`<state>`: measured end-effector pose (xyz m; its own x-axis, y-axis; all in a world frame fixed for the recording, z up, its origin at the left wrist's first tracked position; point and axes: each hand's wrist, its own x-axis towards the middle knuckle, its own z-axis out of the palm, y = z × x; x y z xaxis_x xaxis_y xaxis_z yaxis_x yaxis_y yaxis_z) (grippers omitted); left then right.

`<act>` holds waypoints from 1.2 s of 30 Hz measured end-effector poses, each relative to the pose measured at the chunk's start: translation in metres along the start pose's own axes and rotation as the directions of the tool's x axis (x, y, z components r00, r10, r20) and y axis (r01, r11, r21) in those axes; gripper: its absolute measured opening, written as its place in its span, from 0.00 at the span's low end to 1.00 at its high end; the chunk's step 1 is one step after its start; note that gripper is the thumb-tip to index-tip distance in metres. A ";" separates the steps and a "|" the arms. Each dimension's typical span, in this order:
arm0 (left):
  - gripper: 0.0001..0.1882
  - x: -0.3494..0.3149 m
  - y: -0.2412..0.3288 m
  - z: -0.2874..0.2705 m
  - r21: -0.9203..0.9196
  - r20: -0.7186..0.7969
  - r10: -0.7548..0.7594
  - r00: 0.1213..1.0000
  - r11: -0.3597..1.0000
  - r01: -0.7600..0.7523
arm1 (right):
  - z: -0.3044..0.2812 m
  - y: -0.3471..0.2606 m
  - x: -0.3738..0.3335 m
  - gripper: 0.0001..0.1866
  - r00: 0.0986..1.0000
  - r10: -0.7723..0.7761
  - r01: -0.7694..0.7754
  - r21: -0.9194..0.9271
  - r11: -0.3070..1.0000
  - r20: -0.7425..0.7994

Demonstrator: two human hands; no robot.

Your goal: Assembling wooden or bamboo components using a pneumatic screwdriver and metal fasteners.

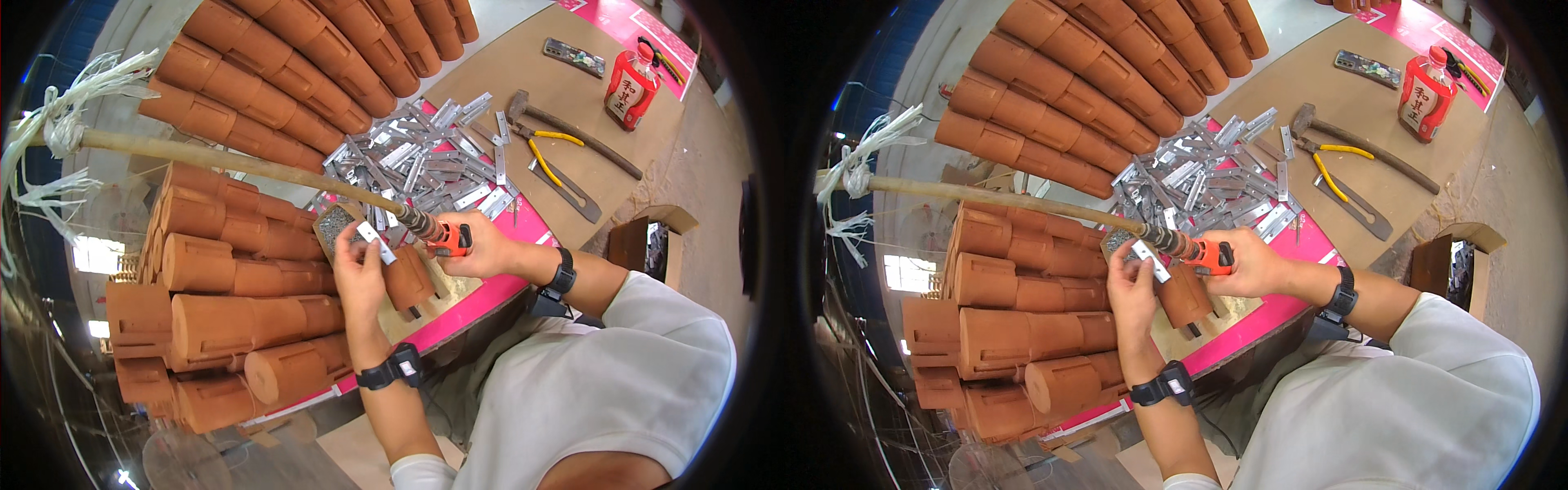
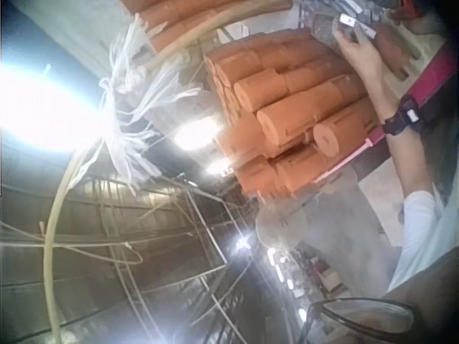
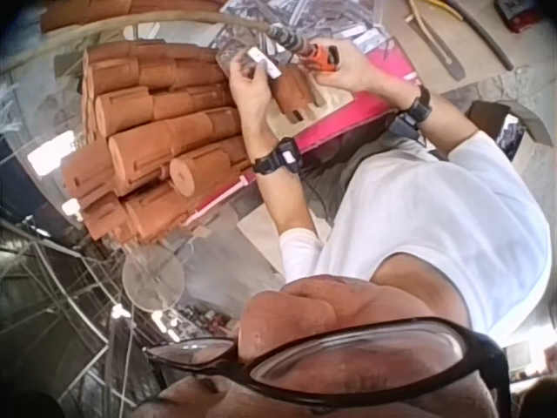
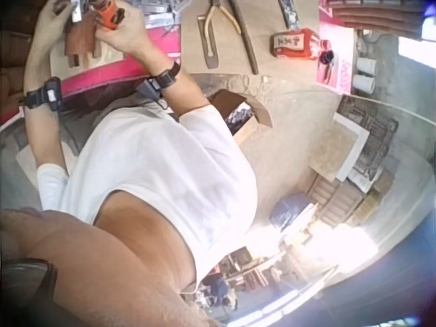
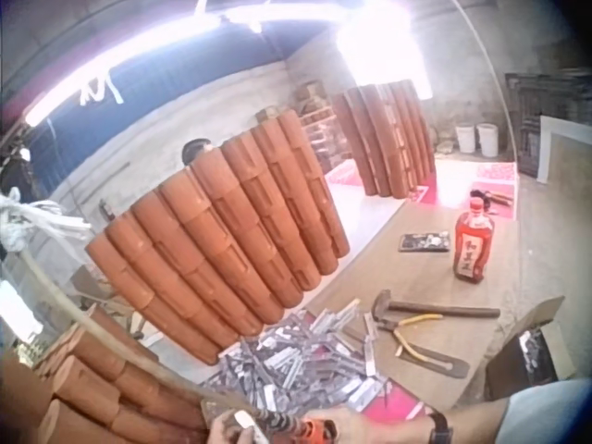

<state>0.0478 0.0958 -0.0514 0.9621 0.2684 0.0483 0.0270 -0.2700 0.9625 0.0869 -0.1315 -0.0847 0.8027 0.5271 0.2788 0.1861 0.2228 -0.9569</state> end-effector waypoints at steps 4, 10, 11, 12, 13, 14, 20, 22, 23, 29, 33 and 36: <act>0.20 -0.006 0.013 0.021 0.167 -0.020 0.041 0.999 0.985 -0.037 | -0.003 -0.005 0.001 0.16 0.996 0.075 -0.075 -0.001 0.997 0.038; 0.22 0.001 0.030 0.029 0.543 -0.009 0.159 0.987 0.830 -0.129 | -0.008 -0.003 0.001 0.19 0.998 -0.011 0.011 0.011 1.000 -0.055; 0.22 -0.001 0.020 0.025 0.552 0.001 0.212 0.977 0.815 -0.177 | -0.006 0.005 -0.001 0.20 0.998 -0.061 0.060 -0.029 0.998 -0.034; 0.23 -0.002 0.025 0.023 0.523 0.000 0.134 0.991 0.845 -0.114 | -0.007 0.007 0.002 0.21 0.993 -0.117 0.117 -0.082 0.990 -0.004; 0.23 -0.003 0.016 0.016 0.551 -0.002 0.110 0.994 0.829 -0.091 | -0.006 0.007 0.002 0.19 0.994 -0.111 0.112 -0.065 0.992 0.026; 0.24 -0.003 0.023 0.014 0.570 0.012 0.044 0.999 0.821 -0.043 | -0.003 0.005 0.001 0.17 0.994 -0.101 0.104 -0.050 0.993 0.049; 0.22 -0.012 0.034 0.025 0.651 0.066 0.028 0.997 0.757 -0.064 | 0.002 0.000 -0.008 0.21 0.999 -0.047 0.048 -0.064 0.997 0.021; 0.21 -0.014 0.027 0.026 0.637 0.014 0.100 0.995 0.766 -0.086 | 0.003 -0.001 -0.009 0.20 0.999 -0.038 0.038 -0.025 0.999 0.008; 0.21 -0.015 0.024 0.024 0.637 0.012 0.102 0.995 0.766 -0.086 | 0.004 -0.001 -0.008 0.20 0.999 -0.041 0.041 -0.025 0.999 0.010; 0.22 -0.035 0.011 0.019 0.650 0.106 0.088 0.990 0.748 -0.136 | 0.006 0.006 -0.007 0.22 0.997 -0.069 0.069 -0.021 0.997 0.020; 0.20 -0.040 0.009 0.021 0.581 0.136 0.193 0.972 0.779 -0.236 | -0.006 -0.002 0.000 0.17 0.997 0.041 -0.043 0.032 0.999 0.067; 0.19 -0.040 0.007 0.019 0.529 0.084 0.168 0.982 0.828 -0.186 | -0.007 -0.005 0.003 0.17 0.996 0.080 -0.082 0.031 0.996 0.050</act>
<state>0.0147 0.0658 -0.0514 0.9723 0.1410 0.1866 -0.0135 -0.7629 0.6464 0.0927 -0.1371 -0.0793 0.7858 0.5836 0.2049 0.1022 0.2043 -0.9736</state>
